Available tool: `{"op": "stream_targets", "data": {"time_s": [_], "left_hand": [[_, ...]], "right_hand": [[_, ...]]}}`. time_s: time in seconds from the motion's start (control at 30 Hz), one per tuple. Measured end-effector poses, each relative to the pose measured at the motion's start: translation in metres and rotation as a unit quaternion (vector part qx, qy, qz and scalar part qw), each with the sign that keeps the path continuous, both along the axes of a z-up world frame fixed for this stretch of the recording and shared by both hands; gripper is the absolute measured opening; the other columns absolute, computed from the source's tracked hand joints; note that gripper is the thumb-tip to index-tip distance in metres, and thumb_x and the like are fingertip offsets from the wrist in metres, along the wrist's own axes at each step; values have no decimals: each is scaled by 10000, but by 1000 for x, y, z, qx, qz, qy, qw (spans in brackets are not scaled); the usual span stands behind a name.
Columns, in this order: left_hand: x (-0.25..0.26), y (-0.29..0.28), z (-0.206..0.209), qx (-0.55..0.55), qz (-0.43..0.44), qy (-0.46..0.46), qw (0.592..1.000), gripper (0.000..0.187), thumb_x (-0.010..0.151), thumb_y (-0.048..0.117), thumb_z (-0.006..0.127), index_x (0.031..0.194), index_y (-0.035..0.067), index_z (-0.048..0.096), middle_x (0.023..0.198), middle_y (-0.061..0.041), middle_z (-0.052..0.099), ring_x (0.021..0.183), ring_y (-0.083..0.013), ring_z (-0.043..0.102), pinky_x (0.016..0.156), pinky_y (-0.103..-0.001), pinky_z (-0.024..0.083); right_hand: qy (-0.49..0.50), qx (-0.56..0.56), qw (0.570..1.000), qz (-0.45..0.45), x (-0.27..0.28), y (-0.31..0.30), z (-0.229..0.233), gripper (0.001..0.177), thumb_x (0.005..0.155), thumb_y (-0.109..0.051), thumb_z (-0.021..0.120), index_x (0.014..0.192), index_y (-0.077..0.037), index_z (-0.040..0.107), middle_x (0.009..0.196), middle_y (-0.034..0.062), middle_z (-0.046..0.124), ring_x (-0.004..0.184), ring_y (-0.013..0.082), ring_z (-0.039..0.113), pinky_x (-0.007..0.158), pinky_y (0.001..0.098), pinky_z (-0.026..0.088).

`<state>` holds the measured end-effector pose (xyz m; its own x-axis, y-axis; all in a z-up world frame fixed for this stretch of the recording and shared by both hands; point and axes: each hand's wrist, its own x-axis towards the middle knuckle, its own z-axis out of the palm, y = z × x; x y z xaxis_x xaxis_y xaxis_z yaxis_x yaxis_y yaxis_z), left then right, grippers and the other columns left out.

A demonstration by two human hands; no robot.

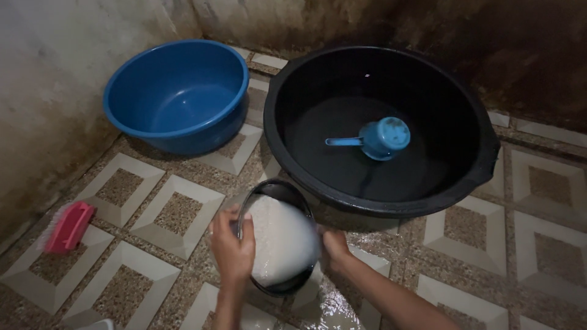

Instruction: Washing rice in a small bowl with water from a larger basin on the floor.

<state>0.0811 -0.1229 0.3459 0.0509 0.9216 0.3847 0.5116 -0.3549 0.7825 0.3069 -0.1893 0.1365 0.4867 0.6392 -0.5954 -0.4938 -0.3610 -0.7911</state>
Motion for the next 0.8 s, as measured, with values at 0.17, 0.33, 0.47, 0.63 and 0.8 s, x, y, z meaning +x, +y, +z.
{"op": "stream_targets", "data": {"time_s": [0.17,0.33,0.47,0.63,0.8], "left_hand": [[6,14,37,-64,-8,92,994,317,930,340,652,1010,33,636,1099,-134,669,1107,-339,561,983,-505,430],[14,15,32,-97,-6,124,988,364,897,407,630,1147,151,697,1170,-123,607,1145,-354,511,998,-578,353],[21,12,17,-82,-10,117,990,328,932,370,616,1165,150,688,1275,-119,609,1292,-369,444,1079,-629,185],[30,4,22,-156,-40,78,984,320,1001,365,514,1226,170,630,1286,-66,692,1239,-263,613,1194,-502,238],[36,2,22,-105,-39,89,990,308,997,345,511,1177,126,632,1286,-62,694,1232,-281,595,1165,-506,218]], "right_hand": [[37,-9,999,7,-5,-6,36,245,953,-140,528,935,8,722,815,169,690,624,265,635,523,438,525],[18,2,1000,2,1,-5,6,242,950,-133,547,915,8,740,801,142,708,612,230,637,512,396,518],[54,-9,998,33,2,-8,19,269,957,-191,535,772,-19,629,583,120,562,428,242,479,386,404,363],[127,-3,991,32,9,-7,-3,234,930,-195,573,718,-99,554,533,22,451,394,165,345,353,356,245],[66,-6,998,12,20,-5,-56,254,842,-55,436,819,14,680,695,129,651,567,264,600,492,441,482]]}}
